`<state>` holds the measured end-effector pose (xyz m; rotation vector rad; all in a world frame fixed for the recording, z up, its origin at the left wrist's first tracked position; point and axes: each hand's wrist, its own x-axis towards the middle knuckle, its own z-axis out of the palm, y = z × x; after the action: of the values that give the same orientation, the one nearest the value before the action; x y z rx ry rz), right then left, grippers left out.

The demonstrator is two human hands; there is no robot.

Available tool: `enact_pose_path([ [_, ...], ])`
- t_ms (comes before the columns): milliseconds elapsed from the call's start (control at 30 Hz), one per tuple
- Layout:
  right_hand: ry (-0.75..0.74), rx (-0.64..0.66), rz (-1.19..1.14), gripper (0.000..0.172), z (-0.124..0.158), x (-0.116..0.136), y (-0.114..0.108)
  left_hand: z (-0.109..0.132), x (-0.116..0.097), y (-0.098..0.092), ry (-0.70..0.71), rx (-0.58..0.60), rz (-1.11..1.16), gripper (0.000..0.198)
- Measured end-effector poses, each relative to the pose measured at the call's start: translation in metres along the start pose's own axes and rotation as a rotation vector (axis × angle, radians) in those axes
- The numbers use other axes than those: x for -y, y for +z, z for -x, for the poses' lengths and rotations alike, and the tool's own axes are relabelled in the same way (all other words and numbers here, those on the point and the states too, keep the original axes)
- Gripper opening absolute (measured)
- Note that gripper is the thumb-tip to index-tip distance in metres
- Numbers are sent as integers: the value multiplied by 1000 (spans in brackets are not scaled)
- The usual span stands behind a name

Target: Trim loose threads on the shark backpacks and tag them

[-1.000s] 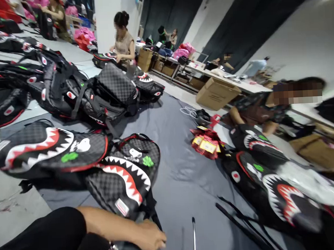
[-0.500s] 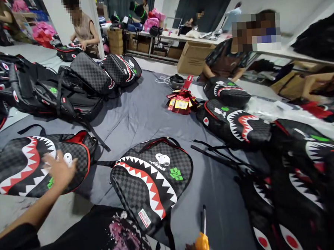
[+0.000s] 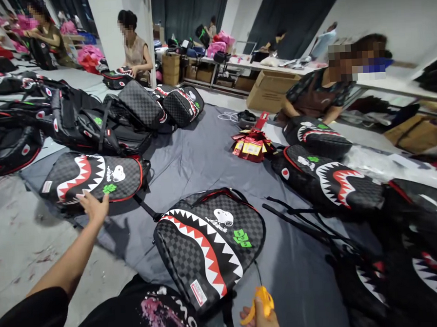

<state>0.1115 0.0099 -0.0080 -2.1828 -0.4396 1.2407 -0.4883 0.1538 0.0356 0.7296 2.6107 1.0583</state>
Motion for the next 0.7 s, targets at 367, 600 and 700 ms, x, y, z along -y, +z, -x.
enact_pose_path([
  [367,6,454,-32,30,-9,75,17,271,-2,54,1533,1344,-241,98],
  [600,-275,659,11,42,50,139,-26,270,-25,99,1741,1057,-246,92],
  [700,-427,653,174,47,91,173,-42,282,-61,122,1684,978,-221,81],
])
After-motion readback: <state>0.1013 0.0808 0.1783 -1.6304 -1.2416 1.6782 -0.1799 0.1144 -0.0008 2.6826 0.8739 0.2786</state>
